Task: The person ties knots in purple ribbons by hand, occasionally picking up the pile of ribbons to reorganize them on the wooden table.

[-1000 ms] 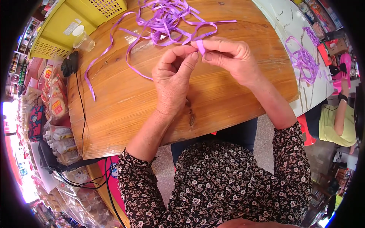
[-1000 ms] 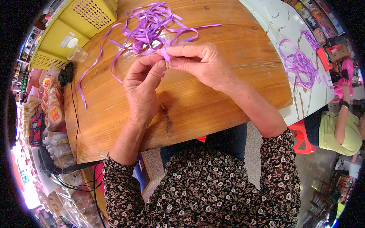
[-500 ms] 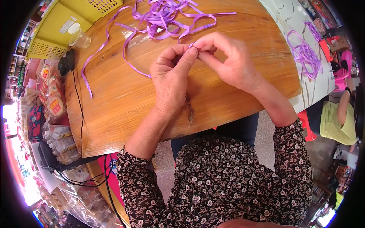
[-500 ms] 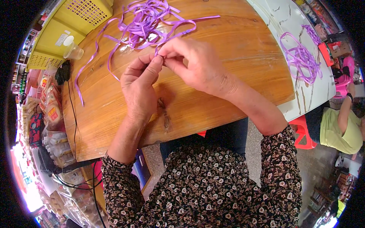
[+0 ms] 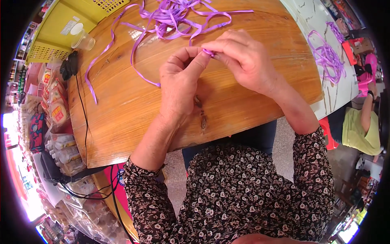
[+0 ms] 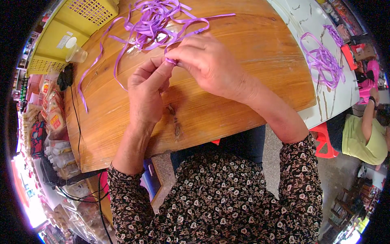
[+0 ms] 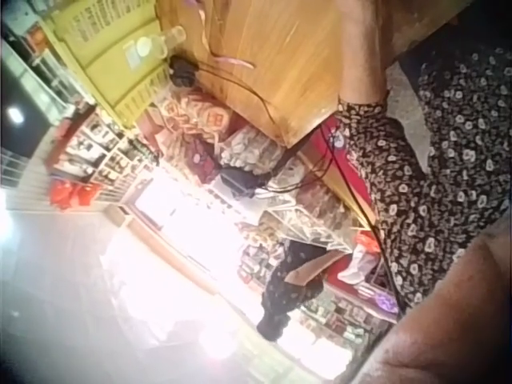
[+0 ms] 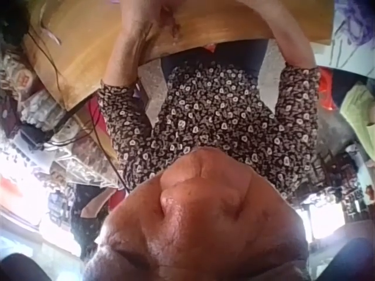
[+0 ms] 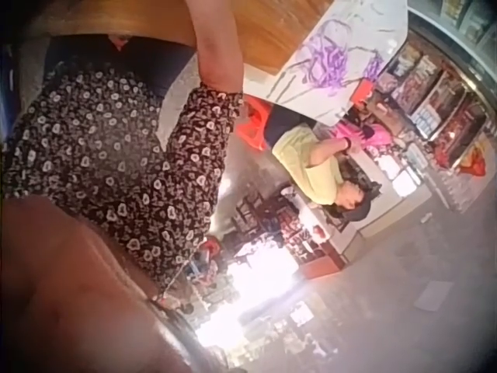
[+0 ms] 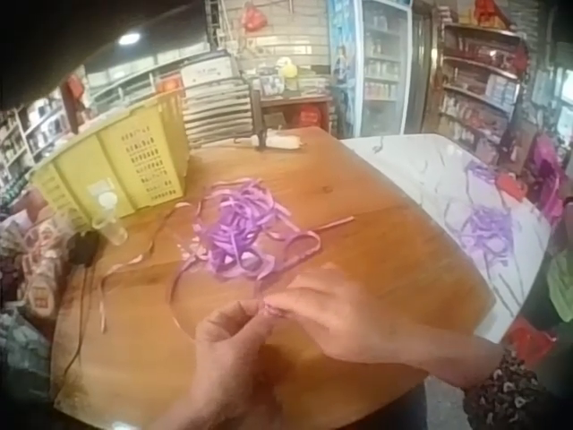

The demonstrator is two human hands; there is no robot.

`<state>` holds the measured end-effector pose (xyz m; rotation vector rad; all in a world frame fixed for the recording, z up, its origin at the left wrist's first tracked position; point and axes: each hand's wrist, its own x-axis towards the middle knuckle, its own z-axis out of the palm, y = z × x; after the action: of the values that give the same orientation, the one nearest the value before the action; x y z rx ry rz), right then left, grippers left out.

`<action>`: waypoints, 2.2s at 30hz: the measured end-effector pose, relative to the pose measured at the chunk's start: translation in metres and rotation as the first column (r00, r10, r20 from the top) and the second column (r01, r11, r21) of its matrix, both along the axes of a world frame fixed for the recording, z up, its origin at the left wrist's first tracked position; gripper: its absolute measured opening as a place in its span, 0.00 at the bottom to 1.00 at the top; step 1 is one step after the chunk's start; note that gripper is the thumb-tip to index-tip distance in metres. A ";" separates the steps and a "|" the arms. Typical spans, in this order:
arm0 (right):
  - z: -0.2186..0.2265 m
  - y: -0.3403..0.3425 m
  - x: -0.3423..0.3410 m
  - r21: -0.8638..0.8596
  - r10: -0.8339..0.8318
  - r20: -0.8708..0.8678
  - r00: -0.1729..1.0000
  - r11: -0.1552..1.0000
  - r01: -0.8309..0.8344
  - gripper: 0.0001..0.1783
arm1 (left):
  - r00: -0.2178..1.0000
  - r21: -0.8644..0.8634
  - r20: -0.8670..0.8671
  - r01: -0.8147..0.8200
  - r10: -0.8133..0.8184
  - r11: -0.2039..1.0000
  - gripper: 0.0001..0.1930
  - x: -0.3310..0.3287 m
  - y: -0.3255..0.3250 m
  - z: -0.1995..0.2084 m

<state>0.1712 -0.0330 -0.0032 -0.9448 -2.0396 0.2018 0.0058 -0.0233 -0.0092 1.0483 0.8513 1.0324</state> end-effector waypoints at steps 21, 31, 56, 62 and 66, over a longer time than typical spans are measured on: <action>0.006 0.021 0.029 0.296 0.045 0.218 0.975 0.949 -0.110 0.17 | 0.984 -0.144 0.042 0.177 -0.172 0.974 0.07 -0.002 0.010 -0.004; 0.007 0.007 0.012 -0.099 0.090 -0.115 0.989 0.990 -0.102 0.07 | 0.998 -0.029 0.032 0.052 -0.051 0.998 0.06 0.001 0.004 -0.003; 0.008 0.006 0.012 0.006 0.111 -0.184 0.977 0.994 -0.112 0.07 | 0.939 -0.045 0.315 0.155 -0.134 0.987 0.06 0.000 0.003 -0.005; 0.009 0.003 0.014 -0.153 0.173 -0.316 0.933 0.961 -0.229 0.05 | 0.957 -0.038 0.267 0.126 -0.112 0.991 0.05 0.000 0.003 -0.006; 0.008 0.002 0.015 -0.181 0.146 -0.306 0.941 0.961 -0.208 0.05 | 0.958 -0.059 0.251 0.159 -0.139 0.986 0.05 -0.001 0.004 -0.008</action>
<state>0.1858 -0.0310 0.0050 -0.8014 -1.8518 0.6306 0.0048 -0.0194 -0.0174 0.8820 0.5968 0.9695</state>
